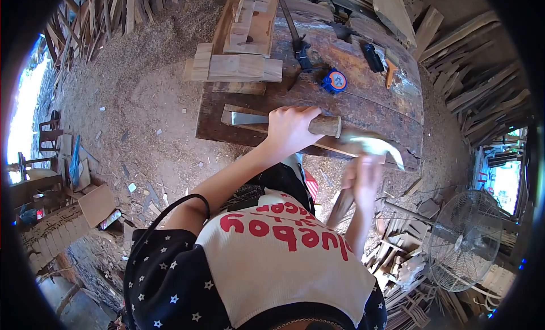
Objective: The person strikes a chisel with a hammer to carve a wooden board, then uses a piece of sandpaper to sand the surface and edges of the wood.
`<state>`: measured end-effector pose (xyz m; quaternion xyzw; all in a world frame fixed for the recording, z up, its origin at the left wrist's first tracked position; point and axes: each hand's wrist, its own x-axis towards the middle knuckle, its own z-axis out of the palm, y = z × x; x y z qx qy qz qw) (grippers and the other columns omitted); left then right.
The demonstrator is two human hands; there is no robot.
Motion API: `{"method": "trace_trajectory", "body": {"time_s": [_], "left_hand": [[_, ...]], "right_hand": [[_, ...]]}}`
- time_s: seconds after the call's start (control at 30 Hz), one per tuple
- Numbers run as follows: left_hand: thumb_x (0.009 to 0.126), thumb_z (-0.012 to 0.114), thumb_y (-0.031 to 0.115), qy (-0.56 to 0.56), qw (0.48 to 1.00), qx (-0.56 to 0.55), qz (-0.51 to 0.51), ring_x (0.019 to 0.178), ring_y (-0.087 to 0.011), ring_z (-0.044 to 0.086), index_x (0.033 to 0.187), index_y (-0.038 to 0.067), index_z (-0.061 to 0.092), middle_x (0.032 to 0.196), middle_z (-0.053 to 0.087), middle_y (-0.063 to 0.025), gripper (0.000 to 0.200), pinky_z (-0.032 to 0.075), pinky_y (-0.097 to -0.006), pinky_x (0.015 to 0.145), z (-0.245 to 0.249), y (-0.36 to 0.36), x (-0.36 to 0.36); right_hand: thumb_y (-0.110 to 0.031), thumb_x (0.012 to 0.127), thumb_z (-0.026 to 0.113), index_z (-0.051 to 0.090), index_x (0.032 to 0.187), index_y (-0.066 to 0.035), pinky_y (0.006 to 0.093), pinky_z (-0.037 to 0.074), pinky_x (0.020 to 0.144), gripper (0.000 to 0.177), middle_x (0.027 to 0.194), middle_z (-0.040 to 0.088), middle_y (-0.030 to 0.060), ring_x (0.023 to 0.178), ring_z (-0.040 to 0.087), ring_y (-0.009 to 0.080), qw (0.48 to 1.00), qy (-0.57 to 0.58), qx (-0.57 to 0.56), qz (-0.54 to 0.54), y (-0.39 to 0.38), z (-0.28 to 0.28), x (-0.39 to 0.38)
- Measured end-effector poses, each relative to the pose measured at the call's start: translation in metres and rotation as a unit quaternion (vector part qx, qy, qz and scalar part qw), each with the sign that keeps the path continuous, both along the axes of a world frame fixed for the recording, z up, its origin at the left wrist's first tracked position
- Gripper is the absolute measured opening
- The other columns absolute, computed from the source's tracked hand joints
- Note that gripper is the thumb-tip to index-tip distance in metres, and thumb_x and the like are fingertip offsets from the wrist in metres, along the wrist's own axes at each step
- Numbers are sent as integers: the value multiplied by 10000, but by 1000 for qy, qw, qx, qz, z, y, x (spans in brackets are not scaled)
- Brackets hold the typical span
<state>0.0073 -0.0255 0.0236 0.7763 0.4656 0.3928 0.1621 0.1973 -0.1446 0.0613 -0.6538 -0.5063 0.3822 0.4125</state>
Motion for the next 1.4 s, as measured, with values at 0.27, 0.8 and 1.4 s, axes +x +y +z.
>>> {"method": "trace_trajectory", "body": {"time_s": [0.27, 0.8, 1.4], "left_hand": [[544, 798, 352, 1, 999, 10, 38, 593, -239, 645, 791, 156, 663, 673, 651, -27, 343, 494, -360, 507, 2, 9, -15], [680, 648, 190, 69, 958, 161, -226, 554, -160, 629, 821, 106, 567, 670, 617, -25, 183, 513, -330, 487, 8, -32, 76], [648, 717, 221, 44, 971, 73, -222, 526, -149, 616, 880, 93, 582, 660, 612, -29, 298, 492, -288, 420, -7, -41, 148]], "right_hand": [[-317, 1015, 362, 450, 1142, -29, 230, 361, 342, 327, 591, 426, -8, 409, 428, 88, 979, 134, 121, -92, 15, 21, 1], [-331, 999, 430, 474, 1136, -49, 233, 346, 404, 317, 650, 434, 16, 446, 387, 88, 978, 110, 54, -170, -6, 24, 51], [-535, 942, 408, 477, 1218, -61, 186, 373, 391, 554, 672, 494, -16, 458, 430, 50, 873, -136, 23, -468, -88, 35, 84]]}}
